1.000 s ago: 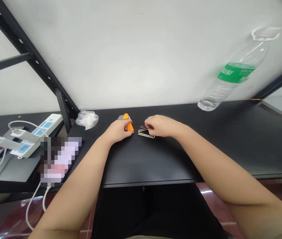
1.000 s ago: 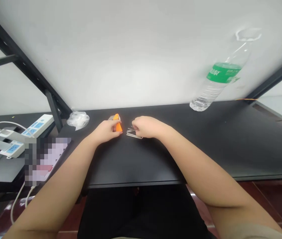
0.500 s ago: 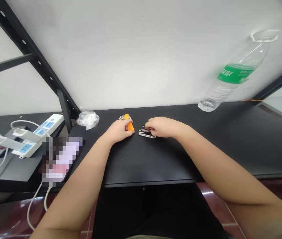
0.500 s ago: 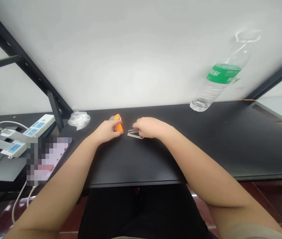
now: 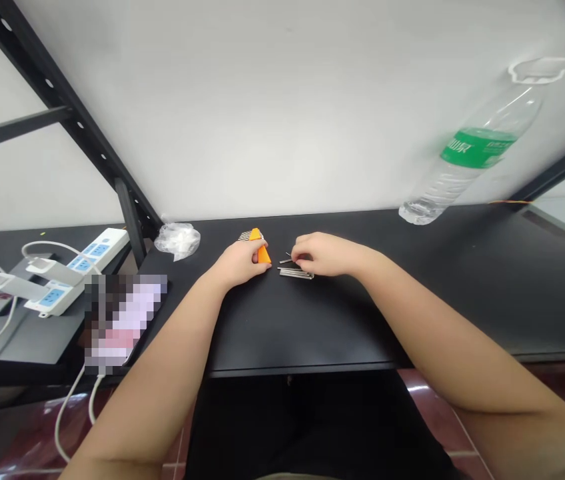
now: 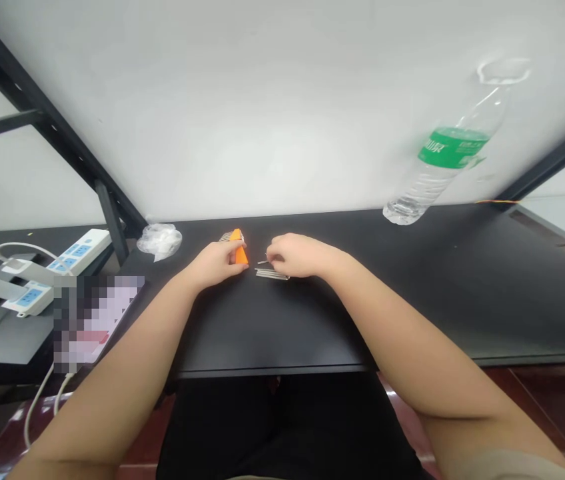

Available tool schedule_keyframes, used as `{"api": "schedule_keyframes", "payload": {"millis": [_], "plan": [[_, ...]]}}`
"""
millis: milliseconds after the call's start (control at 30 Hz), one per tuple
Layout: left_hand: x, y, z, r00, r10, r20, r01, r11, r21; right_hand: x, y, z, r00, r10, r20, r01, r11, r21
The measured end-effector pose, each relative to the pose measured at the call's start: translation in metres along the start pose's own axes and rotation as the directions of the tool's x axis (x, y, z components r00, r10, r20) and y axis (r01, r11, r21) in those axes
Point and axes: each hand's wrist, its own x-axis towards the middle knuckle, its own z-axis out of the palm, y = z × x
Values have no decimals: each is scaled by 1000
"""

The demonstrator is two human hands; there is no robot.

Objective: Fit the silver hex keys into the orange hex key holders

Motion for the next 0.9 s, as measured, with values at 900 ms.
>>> {"api": "schedule_keyframes", "payload": {"millis": [900], "plan": [[-9, 30, -6, 987, 49, 156, 14, 926, -378, 18, 39, 12, 944, 211, -253, -171, 971, 169]]}}
